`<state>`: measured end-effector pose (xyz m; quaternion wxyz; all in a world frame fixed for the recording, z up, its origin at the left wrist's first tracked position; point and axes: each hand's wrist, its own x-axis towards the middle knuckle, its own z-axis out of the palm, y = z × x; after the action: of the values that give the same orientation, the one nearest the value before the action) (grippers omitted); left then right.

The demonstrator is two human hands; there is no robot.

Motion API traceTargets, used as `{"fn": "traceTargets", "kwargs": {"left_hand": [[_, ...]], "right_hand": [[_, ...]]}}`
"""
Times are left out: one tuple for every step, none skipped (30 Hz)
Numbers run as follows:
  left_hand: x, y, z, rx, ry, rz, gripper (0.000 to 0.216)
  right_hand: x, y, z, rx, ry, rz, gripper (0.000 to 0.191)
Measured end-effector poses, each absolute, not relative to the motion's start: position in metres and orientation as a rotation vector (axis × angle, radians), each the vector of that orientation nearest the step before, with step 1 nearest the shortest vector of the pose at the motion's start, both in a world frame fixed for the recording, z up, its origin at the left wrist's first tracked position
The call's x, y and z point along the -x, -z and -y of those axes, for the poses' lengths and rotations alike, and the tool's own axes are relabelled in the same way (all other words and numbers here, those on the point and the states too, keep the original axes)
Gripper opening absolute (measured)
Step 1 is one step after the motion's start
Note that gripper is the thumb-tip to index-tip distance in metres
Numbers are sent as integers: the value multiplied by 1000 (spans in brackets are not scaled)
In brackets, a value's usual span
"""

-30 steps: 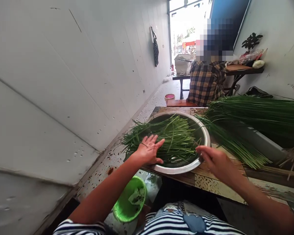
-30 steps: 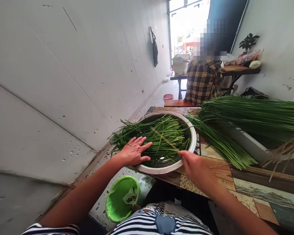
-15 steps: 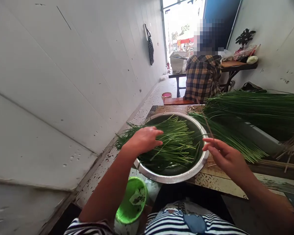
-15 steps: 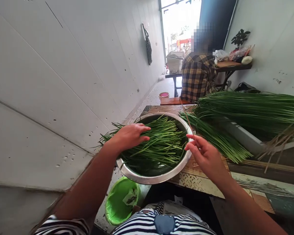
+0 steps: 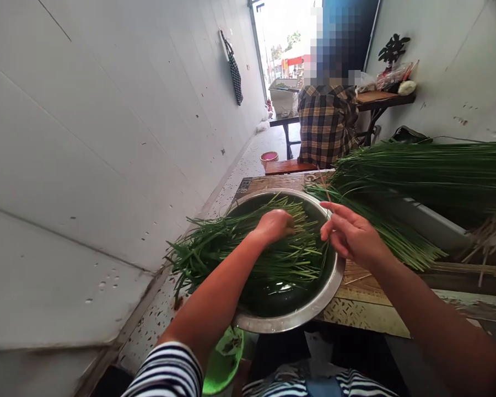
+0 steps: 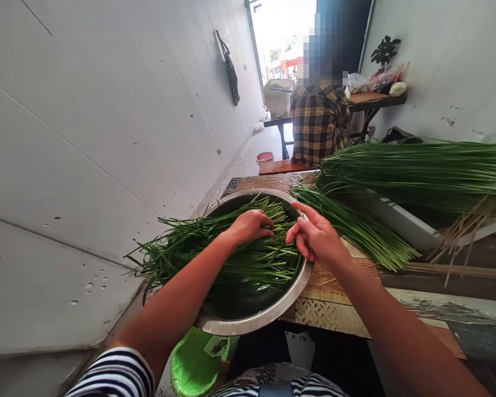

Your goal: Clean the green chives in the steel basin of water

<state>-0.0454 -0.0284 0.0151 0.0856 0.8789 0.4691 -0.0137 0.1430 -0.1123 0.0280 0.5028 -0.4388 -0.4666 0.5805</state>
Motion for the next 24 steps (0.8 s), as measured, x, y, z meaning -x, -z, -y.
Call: {"fn": "traceTargets", "kwargs": {"left_hand": [[47, -11, 26, -2634, 16, -1364, 24], [47, -7, 25, -2650, -2, -1342, 23], [46, -3, 24, -2660, -11, -1331, 21], [45, -1, 24, -2661, -22, -1331, 19], [44, 0, 24, -2652, -47, -1339, 18], [42, 0, 25, -2630, -101, -1354, 17], [41, -1, 26, -2588, -189, -1379, 16], [40, -2, 26, -2515, -304, -1404, 14], [39, -4, 26, -2403, -429, -1420, 13], [39, -6, 25, -2253, -544, -1418, 12], [40, -8, 23, -2083, -636, -1392, 12], [41, -9, 21, -1912, -701, -1348, 12], [42, -10, 19, -1761, -746, -1297, 13], [43, -11, 17, -1637, -781, -1253, 13], [44, -11, 15, -1545, -810, -1228, 14], [45, -11, 14, -1481, -834, -1222, 13], [46, -11, 13, -1438, -857, -1229, 13], [47, -11, 12, -1412, -881, -1247, 12], [48, -10, 11, -1400, -900, -1268, 11], [48, -9, 11, -1401, -915, -1283, 10], [49, -7, 11, -1414, -928, -1293, 10], [49, -6, 11, -1431, -942, -1300, 9], [48, -5, 10, -1437, -956, -1307, 9], [48, -5, 10, -1423, -968, -1307, 9]], "right_hand": [[-141, -24, 111, 1050, -1432, 1111, 46], [-140, -21, 110, 1045, -1442, 1092, 46], [-138, -19, 109, 1044, -1436, 1073, 44], [-137, -18, 109, 1047, -1418, 1054, 42], [-136, -17, 109, 1052, -1399, 1036, 39], [-136, -17, 108, 1053, -1388, 1024, 36], [-135, -17, 108, 1051, -1388, 1021, 34], [-135, -17, 108, 1049, -1391, 1027, 33], [-135, -17, 109, 1054, -1392, 1042, 33], [-135, -17, 109, 1068, -1387, 1067, 35], [-135, -16, 110, 1089, -1374, 1104, 39], [-135, -14, 111, 1113, -1353, 1149, 43], [-135, -12, 112, 1141, -1328, 1204, 46], [-136, -10, 113, 1169, -1299, 1265, 48], [-136, -8, 113, 1201, -1254, 1324, 48], [-136, -7, 114, 1233, -1190, 1377, 47], [-135, -6, 113, 1265, -1112, 1423, 45], [-134, -6, 112, 1296, -1026, 1459, 42], [-133, -6, 110, 1323, -945, 1494, 38], [-131, -7, 107, 1349, -880, 1536, 36], [-130, -8, 103, 1372, -828, 1582, 36], [-128, -8, 98, 1390, -778, 1625, 36], [-127, -8, 93, 1401, -724, 1658, 38], [-125, -8, 88, 1410, -667, 1681, 40]]}}
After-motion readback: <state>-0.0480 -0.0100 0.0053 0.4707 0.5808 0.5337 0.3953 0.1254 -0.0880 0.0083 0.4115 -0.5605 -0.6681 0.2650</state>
